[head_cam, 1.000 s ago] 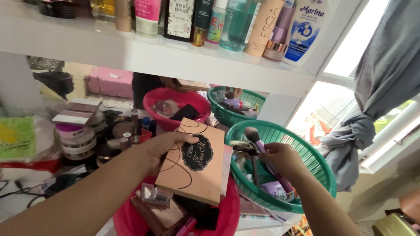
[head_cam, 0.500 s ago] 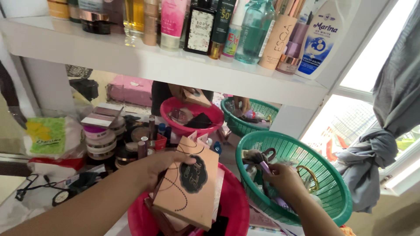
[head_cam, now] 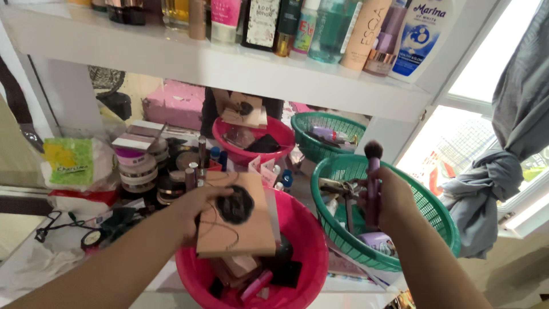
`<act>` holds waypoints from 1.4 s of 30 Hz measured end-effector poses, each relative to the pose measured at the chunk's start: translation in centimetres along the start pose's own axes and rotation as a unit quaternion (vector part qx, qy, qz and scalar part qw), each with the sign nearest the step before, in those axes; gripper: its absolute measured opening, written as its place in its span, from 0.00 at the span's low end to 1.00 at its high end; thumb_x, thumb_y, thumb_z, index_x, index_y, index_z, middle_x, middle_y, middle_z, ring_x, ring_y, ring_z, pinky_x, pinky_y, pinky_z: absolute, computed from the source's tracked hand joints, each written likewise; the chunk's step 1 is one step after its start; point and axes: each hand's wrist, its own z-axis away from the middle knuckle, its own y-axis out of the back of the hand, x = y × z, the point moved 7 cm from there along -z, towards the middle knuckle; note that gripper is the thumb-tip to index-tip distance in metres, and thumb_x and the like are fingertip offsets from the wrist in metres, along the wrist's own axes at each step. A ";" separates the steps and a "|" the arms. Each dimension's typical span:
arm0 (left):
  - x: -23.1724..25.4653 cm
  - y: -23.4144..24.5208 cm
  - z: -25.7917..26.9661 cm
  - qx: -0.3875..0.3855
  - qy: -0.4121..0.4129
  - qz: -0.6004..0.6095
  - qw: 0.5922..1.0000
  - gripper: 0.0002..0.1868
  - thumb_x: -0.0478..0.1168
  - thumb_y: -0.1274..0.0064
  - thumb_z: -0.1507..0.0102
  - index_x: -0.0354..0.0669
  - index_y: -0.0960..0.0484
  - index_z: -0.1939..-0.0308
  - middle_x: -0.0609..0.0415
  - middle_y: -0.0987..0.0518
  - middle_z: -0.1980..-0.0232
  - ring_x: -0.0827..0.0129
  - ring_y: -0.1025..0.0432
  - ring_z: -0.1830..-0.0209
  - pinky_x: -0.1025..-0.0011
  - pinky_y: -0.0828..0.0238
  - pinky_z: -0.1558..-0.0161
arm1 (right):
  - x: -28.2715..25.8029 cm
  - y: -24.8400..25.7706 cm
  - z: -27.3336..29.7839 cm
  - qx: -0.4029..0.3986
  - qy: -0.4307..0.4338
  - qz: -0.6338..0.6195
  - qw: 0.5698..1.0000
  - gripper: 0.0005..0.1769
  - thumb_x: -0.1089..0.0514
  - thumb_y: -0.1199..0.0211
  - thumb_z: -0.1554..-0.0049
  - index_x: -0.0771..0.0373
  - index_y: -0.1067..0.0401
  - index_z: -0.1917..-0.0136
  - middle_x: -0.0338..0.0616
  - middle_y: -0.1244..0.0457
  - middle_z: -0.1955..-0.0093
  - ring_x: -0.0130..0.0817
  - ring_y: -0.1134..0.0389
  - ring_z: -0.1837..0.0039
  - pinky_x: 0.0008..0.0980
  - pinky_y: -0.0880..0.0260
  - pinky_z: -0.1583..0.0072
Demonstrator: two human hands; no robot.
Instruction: The person organizes various cosmetic items by picking them up from a cluttered vanity table and placing them into pink and green plastic baskets. They handle items such as bottles, compacts, and boxes, moving them between the table surface and the baskets.
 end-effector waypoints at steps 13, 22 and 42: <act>0.2 0.5 1.0 -0.025 -0.004 -0.022 0.999 0.16 0.43 0.41 0.39 0.37 0.16 0.52 0.46 0.13 0.55 0.60 0.17 0.61 0.59 0.17 0.54 | 16.3 -12.5 3.5 -0.211 0.165 0.456 0.849 0.30 0.64 0.45 0.43 0.62 0.39 0.27 0.53 0.36 0.40 0.52 0.28 0.47 0.42 0.21 0.60; 0.2 -1.0 1.5 -0.046 -0.031 -0.046 0.997 0.17 0.42 0.41 0.39 0.37 0.17 0.49 0.46 0.13 0.54 0.61 0.17 0.60 0.60 0.16 0.56 | 11.6 -12.1 5.0 -0.152 0.097 0.248 0.952 0.29 0.43 0.58 0.33 0.63 0.27 0.34 0.49 0.30 0.42 0.48 0.31 0.39 0.41 0.32 0.40; 1.7 -7.2 -1.8 -0.133 -0.029 -0.137 0.981 0.24 0.48 0.37 0.40 0.39 0.18 0.44 0.47 0.13 0.54 0.60 0.19 0.59 0.62 0.17 0.57 | 3.2 -12.3 7.9 -0.078 0.013 0.215 0.973 0.28 0.45 0.39 0.43 0.59 0.35 0.33 0.51 0.30 0.41 0.40 0.27 0.42 0.39 0.28 0.42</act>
